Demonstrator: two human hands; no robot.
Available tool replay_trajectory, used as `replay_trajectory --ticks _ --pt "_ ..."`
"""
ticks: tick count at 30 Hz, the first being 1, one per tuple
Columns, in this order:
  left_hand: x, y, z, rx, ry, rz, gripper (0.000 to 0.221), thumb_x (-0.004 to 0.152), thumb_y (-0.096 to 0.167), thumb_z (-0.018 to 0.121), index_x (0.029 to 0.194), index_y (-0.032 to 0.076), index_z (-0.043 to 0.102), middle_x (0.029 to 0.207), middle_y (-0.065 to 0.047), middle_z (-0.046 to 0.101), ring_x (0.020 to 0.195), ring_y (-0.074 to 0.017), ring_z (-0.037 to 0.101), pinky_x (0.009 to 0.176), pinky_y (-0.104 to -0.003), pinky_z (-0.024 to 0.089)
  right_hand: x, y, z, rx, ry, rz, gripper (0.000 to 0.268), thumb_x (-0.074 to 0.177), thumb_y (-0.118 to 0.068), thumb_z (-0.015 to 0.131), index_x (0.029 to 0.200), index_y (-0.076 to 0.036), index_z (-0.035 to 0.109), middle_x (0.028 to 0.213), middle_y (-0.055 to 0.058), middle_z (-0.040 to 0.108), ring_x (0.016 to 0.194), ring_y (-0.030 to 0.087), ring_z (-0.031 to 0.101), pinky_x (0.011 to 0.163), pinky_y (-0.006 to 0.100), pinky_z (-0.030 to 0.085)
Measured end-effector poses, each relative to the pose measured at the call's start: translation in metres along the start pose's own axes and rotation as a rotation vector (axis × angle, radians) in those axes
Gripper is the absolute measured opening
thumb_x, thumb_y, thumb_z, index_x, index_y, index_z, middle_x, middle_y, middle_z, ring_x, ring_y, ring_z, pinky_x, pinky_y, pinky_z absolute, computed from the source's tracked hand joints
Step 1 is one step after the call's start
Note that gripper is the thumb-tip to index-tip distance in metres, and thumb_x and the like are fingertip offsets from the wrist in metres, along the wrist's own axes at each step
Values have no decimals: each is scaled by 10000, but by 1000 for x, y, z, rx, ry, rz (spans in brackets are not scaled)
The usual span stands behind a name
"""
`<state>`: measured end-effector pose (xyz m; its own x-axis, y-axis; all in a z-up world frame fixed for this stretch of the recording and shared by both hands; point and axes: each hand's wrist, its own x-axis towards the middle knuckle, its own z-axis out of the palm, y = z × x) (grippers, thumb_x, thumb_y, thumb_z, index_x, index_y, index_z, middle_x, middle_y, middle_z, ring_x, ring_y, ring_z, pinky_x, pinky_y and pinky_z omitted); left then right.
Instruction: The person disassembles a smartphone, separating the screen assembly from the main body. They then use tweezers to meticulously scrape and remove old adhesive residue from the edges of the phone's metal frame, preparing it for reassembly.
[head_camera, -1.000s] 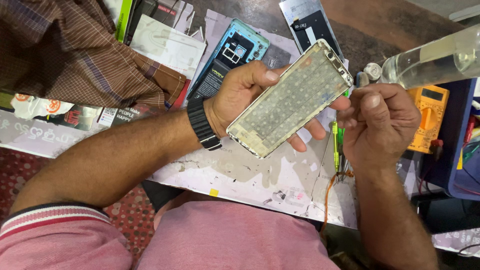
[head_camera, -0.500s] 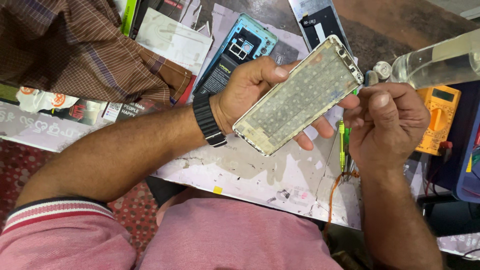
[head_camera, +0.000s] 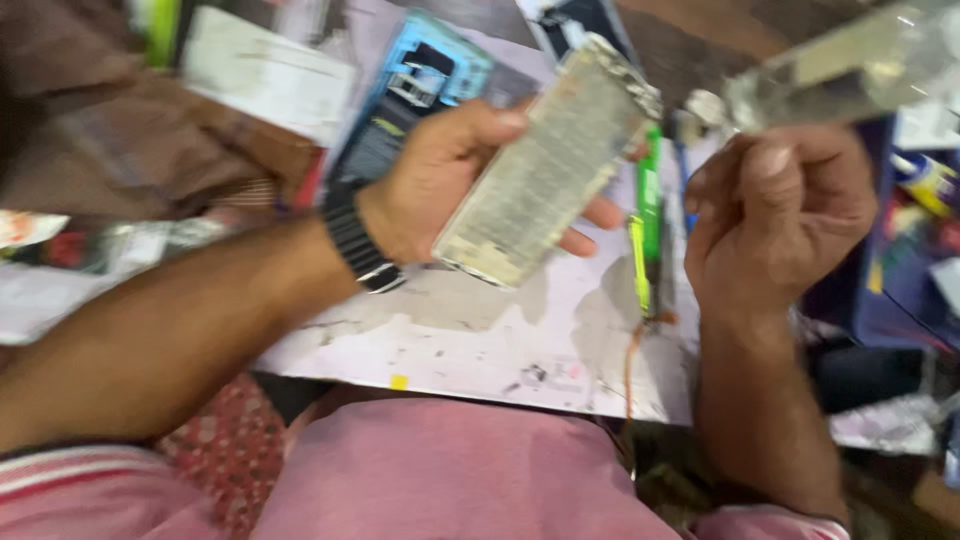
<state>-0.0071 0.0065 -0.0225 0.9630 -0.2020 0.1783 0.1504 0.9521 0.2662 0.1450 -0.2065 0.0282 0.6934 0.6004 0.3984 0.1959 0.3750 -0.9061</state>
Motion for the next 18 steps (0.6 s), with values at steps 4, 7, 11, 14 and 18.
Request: replay_trajectory --ticks 4,7,11,14,18 --pt "5 -1 5 123 81 2 622 1130 375 419 1631 10 371 1561 -268 474 1282 -375 608 1082 -522 546 6 -68 -12 -222 -56 -76 158 1103 -117 722 1158 2 633 900 167 714 636 164 631 556 247 495" --pt "7 -4 13 276 224 1 578 1106 345 411 1594 38 375 1534 -253 508 1248 -344 613 1055 -519 554 -10 -116 -9 -514 9 -6 163 1049 -36 739 1167 8 636 961 145 722 714 142 675 560 218 507" --pt "10 -8 18 267 310 -43 583 1077 388 383 1558 59 379 1486 -204 536 1170 -305 647 979 -498 589 -46 -131 -3 -767 27 165 156 990 39 777 1117 -1 695 1014 112 724 806 101 670 643 200 513" --pt "11 -10 19 274 307 -54 596 1079 409 369 1552 47 384 1474 -208 544 1169 -314 650 969 -501 592 -50 -110 -27 -1029 -136 149 218 914 40 804 1105 -24 721 1012 91 732 773 85 654 562 177 469" --pt "14 -10 20 320 322 -92 591 1066 409 362 1535 49 391 1453 -231 557 1158 -327 653 935 -502 600 -62 -85 -38 -1105 -94 189 218 895 44 793 1090 -27 724 972 93 731 679 96 621 590 230 489"
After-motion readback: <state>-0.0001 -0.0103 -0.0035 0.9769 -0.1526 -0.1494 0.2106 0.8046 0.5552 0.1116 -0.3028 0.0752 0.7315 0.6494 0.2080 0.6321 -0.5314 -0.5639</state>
